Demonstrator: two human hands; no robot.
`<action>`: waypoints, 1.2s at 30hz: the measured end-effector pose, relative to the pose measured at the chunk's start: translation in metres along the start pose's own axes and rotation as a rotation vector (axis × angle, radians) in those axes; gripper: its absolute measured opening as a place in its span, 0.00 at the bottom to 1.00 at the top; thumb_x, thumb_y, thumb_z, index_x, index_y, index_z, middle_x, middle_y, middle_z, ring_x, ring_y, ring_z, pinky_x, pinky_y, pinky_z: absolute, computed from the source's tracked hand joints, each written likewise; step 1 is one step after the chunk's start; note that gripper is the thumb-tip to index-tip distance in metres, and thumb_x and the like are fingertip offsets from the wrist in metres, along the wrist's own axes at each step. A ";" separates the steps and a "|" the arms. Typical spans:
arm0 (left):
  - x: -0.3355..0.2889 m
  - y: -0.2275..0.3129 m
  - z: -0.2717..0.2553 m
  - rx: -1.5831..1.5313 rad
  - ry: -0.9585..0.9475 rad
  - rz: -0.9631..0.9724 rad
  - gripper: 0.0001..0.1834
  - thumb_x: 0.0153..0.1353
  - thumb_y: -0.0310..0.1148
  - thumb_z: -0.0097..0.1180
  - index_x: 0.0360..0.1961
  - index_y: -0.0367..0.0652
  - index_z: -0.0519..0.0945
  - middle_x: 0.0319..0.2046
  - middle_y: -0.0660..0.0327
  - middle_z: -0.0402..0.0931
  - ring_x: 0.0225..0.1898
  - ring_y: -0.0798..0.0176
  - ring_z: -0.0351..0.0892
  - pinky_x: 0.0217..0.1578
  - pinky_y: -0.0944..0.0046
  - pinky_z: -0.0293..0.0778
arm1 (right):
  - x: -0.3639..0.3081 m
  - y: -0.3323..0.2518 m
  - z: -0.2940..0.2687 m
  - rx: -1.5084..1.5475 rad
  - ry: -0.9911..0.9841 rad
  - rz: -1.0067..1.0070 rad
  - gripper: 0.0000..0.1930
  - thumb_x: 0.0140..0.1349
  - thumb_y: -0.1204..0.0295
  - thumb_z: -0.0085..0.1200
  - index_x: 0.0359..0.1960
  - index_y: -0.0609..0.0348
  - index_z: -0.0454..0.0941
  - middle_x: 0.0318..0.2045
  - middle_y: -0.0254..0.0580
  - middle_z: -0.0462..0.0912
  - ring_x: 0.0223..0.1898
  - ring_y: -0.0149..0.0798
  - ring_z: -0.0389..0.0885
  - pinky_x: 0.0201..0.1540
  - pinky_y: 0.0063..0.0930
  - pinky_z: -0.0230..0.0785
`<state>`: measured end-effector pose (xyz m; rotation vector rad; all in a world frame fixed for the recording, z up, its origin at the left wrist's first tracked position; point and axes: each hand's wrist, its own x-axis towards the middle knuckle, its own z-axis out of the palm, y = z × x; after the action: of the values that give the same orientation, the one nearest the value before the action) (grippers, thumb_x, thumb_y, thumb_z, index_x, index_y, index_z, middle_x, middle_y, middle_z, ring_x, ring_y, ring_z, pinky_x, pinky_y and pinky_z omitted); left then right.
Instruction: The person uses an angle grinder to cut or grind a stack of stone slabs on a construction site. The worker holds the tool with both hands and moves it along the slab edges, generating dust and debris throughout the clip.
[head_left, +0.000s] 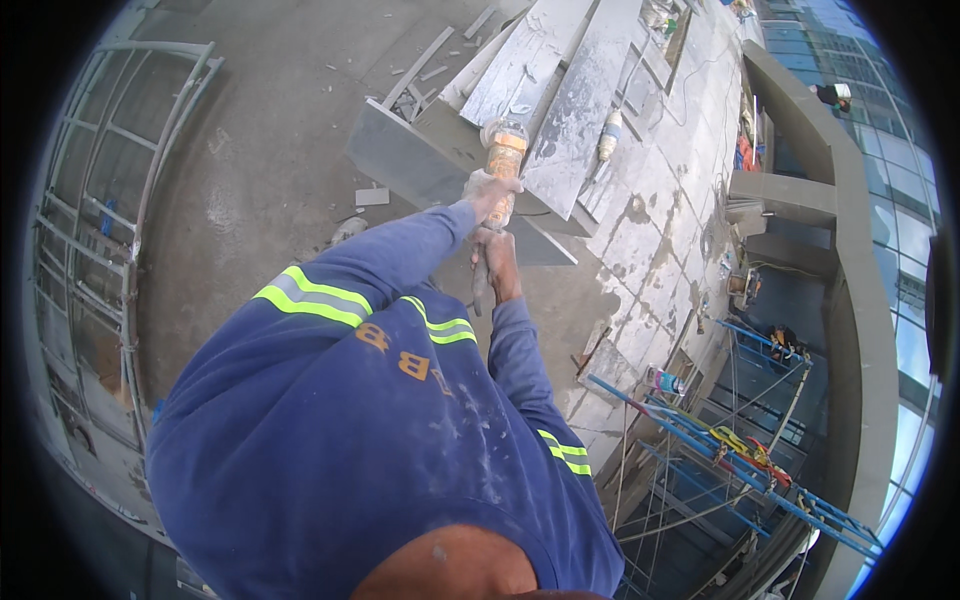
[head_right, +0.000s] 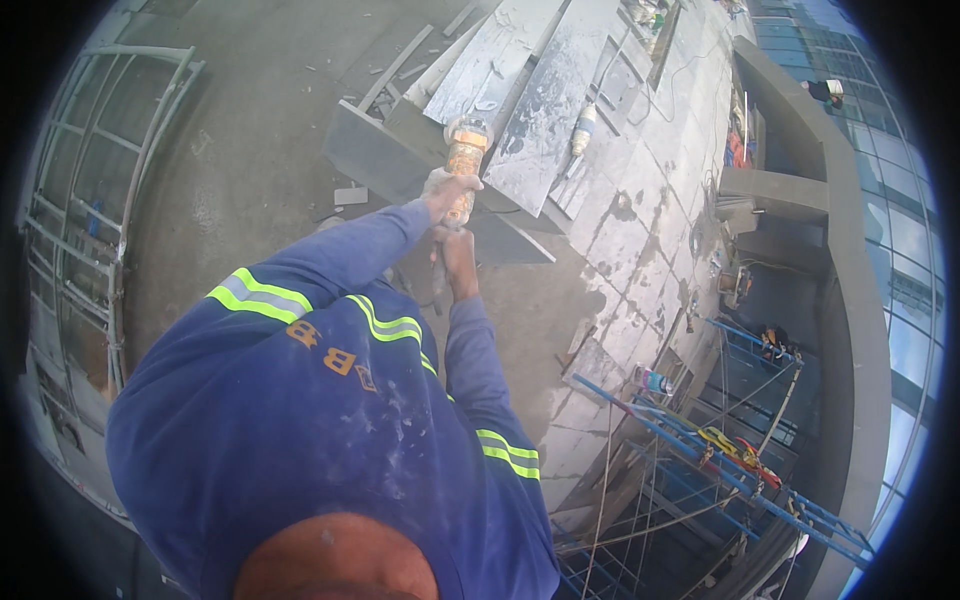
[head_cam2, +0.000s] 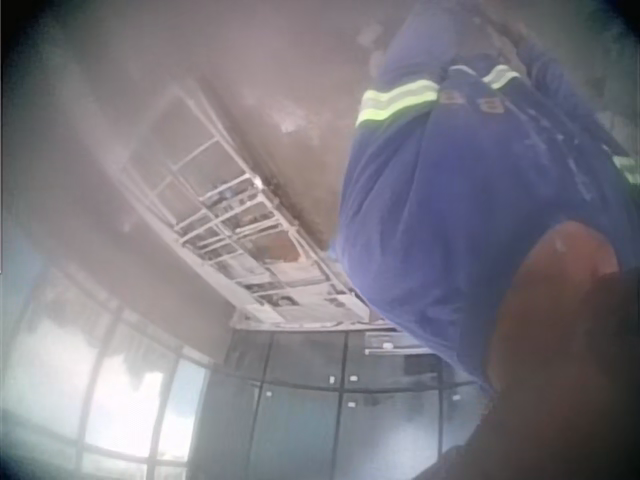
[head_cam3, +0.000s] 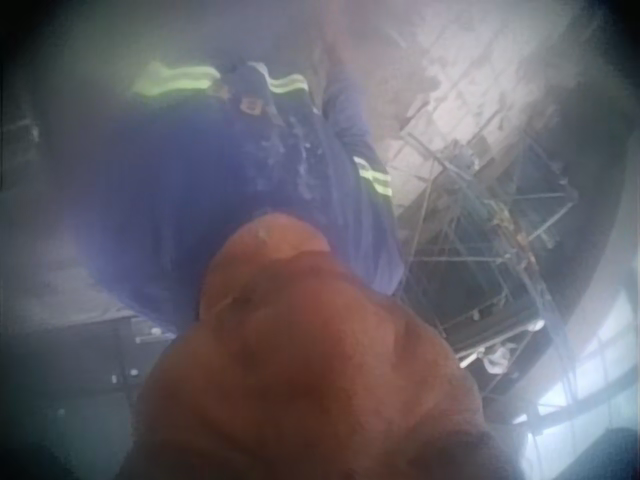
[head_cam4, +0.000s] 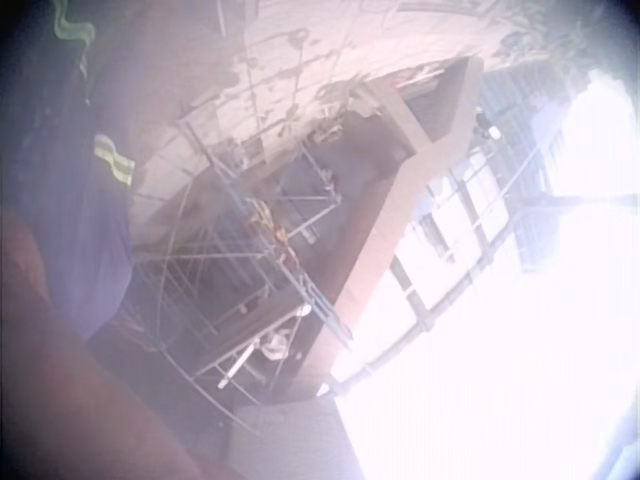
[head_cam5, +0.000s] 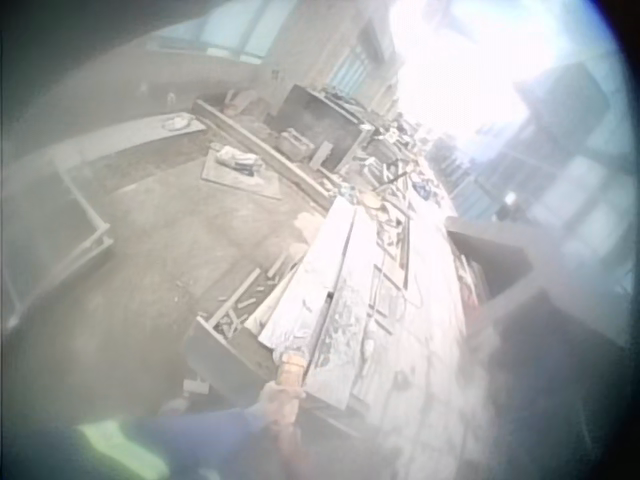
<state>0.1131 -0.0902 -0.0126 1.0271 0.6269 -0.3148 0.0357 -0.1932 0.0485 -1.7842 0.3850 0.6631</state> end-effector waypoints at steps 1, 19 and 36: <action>0.001 0.000 -0.002 -0.004 -0.014 0.002 0.32 0.40 0.46 0.77 0.43 0.33 0.87 0.37 0.52 0.88 0.36 0.58 0.90 0.40 0.58 0.85 | 0.000 0.000 0.000 -0.005 -0.005 -0.005 0.06 0.55 0.74 0.58 0.30 0.65 0.80 0.21 0.39 0.77 0.15 0.34 0.75 0.17 0.32 0.70; -0.012 0.020 0.007 0.113 0.111 0.030 0.30 0.43 0.44 0.77 0.45 0.35 0.86 0.36 0.54 0.88 0.35 0.58 0.89 0.37 0.58 0.83 | 0.018 -0.001 -0.017 -0.023 -0.093 0.043 0.07 0.56 0.73 0.57 0.30 0.65 0.79 0.19 0.41 0.77 0.16 0.36 0.76 0.18 0.34 0.72; 0.008 0.019 -0.012 0.099 0.105 0.053 0.30 0.42 0.45 0.77 0.43 0.35 0.87 0.37 0.52 0.88 0.34 0.58 0.89 0.37 0.58 0.84 | 0.017 -0.010 0.006 -0.004 -0.079 -0.020 0.07 0.56 0.72 0.58 0.29 0.64 0.80 0.21 0.38 0.78 0.16 0.34 0.75 0.18 0.32 0.69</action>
<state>0.1253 -0.0703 -0.0091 1.1593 0.6831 -0.2487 0.0532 -0.1833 0.0449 -1.7577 0.3113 0.7184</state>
